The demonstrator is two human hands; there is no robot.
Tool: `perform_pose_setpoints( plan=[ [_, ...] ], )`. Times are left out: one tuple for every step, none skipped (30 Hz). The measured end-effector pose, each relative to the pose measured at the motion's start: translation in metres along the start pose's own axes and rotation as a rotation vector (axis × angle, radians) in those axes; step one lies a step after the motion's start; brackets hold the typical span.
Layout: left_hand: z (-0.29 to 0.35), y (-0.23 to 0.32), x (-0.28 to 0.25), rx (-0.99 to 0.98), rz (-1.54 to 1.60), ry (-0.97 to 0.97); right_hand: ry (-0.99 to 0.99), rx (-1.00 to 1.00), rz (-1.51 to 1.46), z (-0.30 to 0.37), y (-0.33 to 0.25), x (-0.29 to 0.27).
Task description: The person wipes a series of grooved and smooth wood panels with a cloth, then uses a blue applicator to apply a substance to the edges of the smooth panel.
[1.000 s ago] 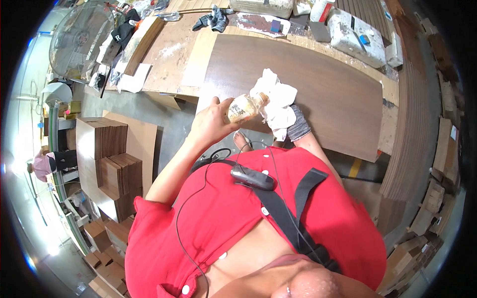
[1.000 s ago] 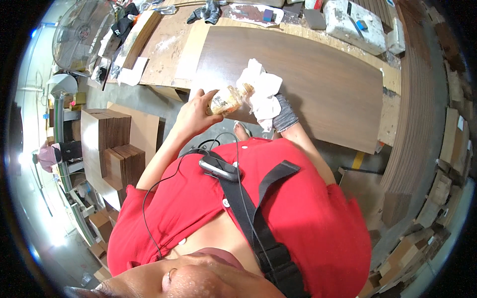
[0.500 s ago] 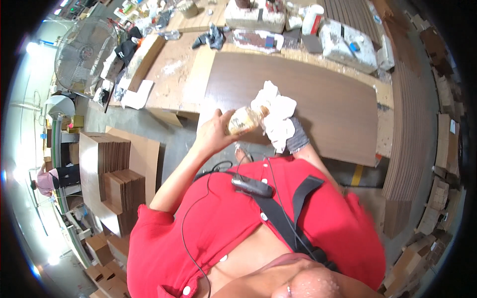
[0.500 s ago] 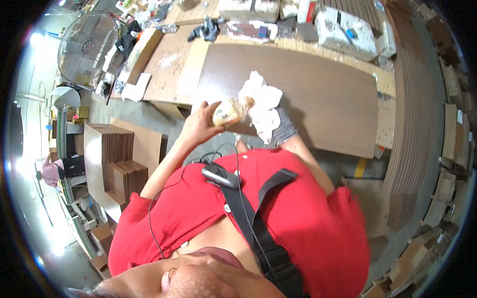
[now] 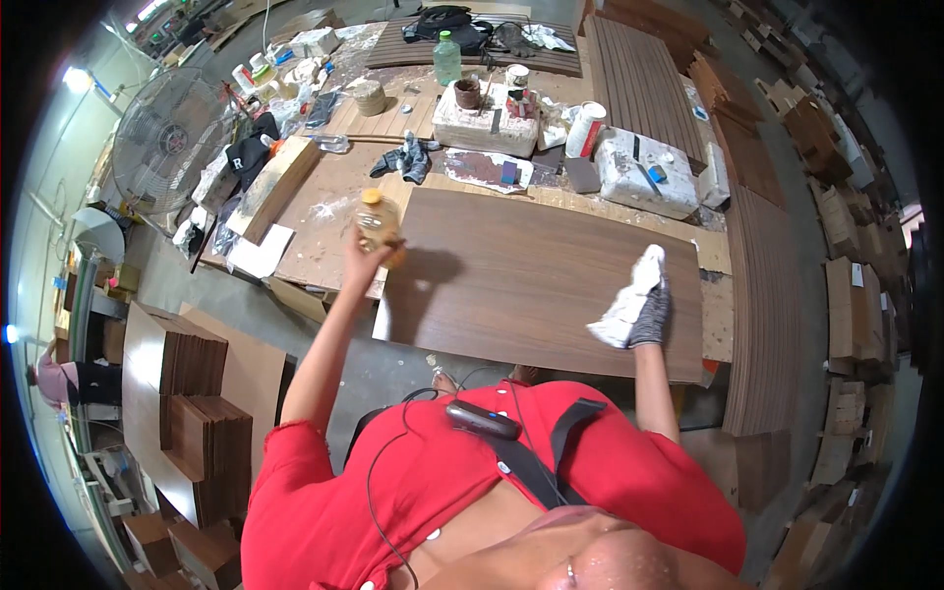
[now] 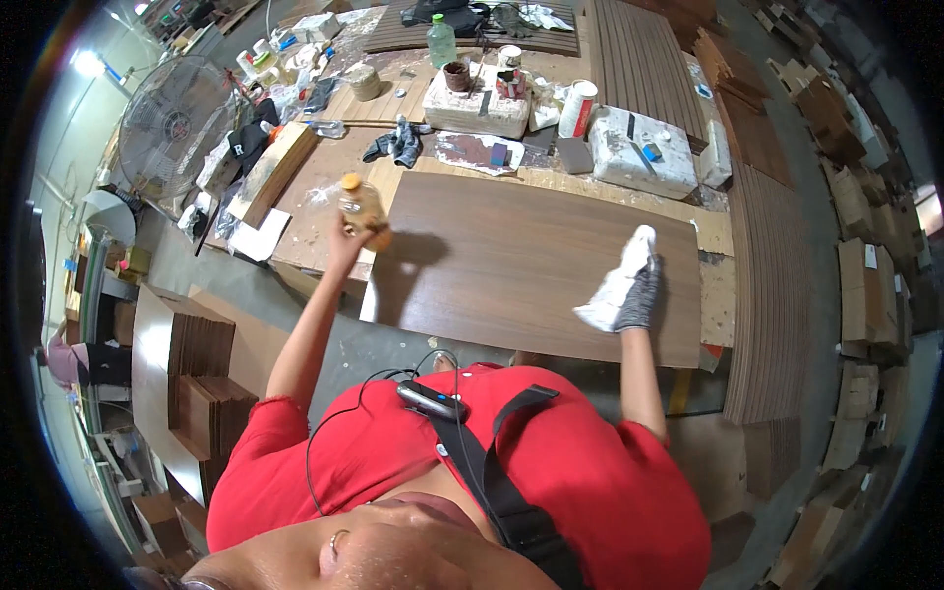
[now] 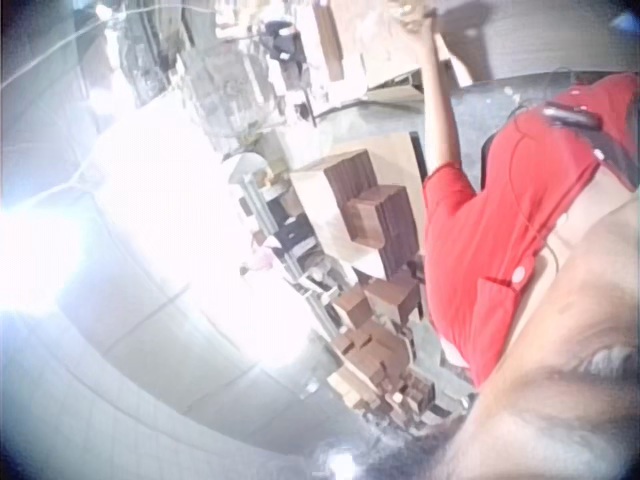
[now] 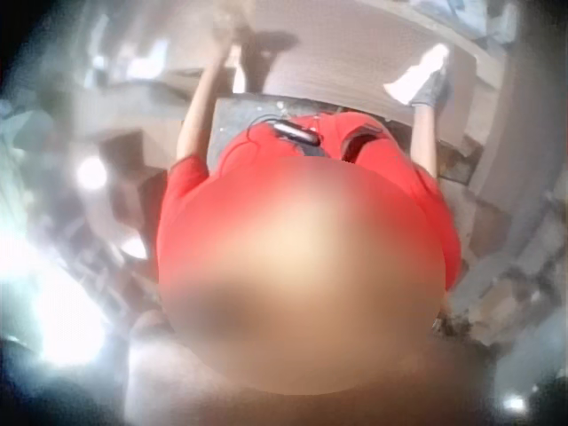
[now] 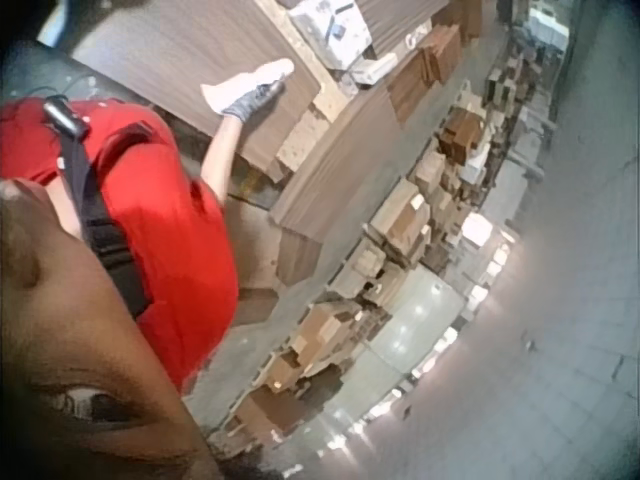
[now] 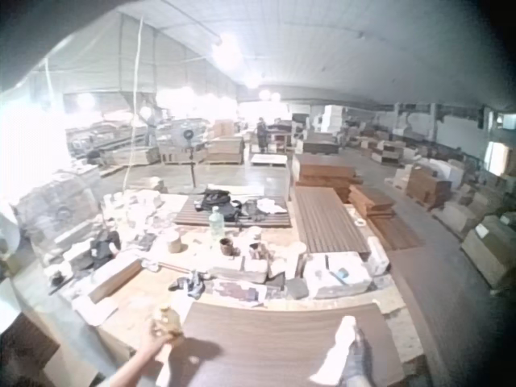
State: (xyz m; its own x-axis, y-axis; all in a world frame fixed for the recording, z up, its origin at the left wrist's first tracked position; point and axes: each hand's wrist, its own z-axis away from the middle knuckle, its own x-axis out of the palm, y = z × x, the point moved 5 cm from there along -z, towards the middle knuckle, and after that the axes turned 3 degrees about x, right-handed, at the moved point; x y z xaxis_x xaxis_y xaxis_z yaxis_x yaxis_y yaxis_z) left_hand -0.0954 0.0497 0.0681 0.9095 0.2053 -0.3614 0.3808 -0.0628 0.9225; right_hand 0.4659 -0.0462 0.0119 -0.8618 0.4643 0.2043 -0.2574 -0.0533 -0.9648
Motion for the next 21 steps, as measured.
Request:
perform_pose_setpoints(
  plan=[
    [-0.016, -0.035, -0.02, 0.029, 0.008, 0.11, 0.23, -0.057, 0.441, -0.001, -0.003, -0.034],
    [-0.033, -0.04, -0.019, 0.066, 0.031, 0.151, 0.189, 0.037, 0.203, -0.025, 0.03, -0.081],
    [-0.047, -0.045, -0.026, 0.098, 0.041, 0.206, 0.146, -0.037, 0.443, -0.04, 0.045, -0.096],
    [-0.066, -0.073, -0.045, 0.11, 0.065, 0.27, 0.104, -0.134, 0.671, -0.056, 0.057, -0.1],
    [-0.079, -0.097, -0.07, 0.12, 0.071, 0.345, 0.061, -0.41, 1.366, -0.06, 0.062, -0.066],
    [-0.093, -0.098, -0.062, 0.113, -0.026, 0.396, 0.093, -0.472, 1.264, -0.057, 0.091, -0.082],
    [-0.102, -0.085, -0.038, 0.093, -0.02, 0.363, 0.166, -0.74, 1.277, -0.058, 0.097, -0.059],
    [-0.092, -0.092, -0.061, 0.065, -0.071, 0.395, -0.032, -0.593, 1.105, -0.029, 0.109, 0.021],
    [-0.087, -0.097, -0.072, 0.041, -0.097, 0.408, -0.123, -0.514, 1.175, 0.001, 0.105, 0.089],
    [-0.098, -0.088, -0.056, 0.069, -0.085, 0.356, -0.231, -0.407, 1.166, -0.007, 0.135, 0.121],
    [-0.089, -0.107, -0.074, 0.052, -0.128, 0.353, -0.424, -0.486, 1.161, 0.047, 0.114, 0.199],
    [-0.094, -0.114, -0.074, 0.087, 0.012, 0.298, -0.529, -0.63, 1.146, 0.075, 0.115, 0.236],
    [-0.098, -0.125, -0.079, -0.003, -0.143, 0.363, -0.636, -0.77, 1.121, 0.103, 0.121, 0.273],
    [-0.103, -0.142, -0.094, 0.007, -0.056, 0.353, -0.789, -0.81, 1.103, 0.134, 0.118, 0.306],
    [-0.109, -0.155, -0.11, -0.015, -0.117, 0.39, -0.884, -0.858, 1.09, 0.154, 0.12, 0.332],
    [-0.117, -0.156, -0.107, -0.014, -0.142, 0.34, -0.918, -0.822, 1.043, 0.157, 0.125, 0.33],
    [-0.118, -0.153, -0.102, 0.026, -0.16, 0.355, -0.939, -0.793, 0.999, 0.152, 0.125, 0.323],
    [-0.118, -0.158, -0.109, 0.013, -0.17, 0.367, -0.918, -0.699, 1.067, 0.142, 0.12, 0.311],
    [-0.122, -0.155, -0.109, 0.012, -0.171, 0.368, -0.73, -0.894, 1.23, 0.116, 0.141, 0.286],
    [-0.13, -0.141, -0.1, 0.028, -0.149, 0.313, -0.475, -0.862, 1.361, 0.057, 0.182, 0.237],
    [-0.12, -0.155, -0.117, -0.002, -0.159, 0.305, -0.488, -0.637, 1.364, 0.031, 0.159, 0.216]
  ],
)
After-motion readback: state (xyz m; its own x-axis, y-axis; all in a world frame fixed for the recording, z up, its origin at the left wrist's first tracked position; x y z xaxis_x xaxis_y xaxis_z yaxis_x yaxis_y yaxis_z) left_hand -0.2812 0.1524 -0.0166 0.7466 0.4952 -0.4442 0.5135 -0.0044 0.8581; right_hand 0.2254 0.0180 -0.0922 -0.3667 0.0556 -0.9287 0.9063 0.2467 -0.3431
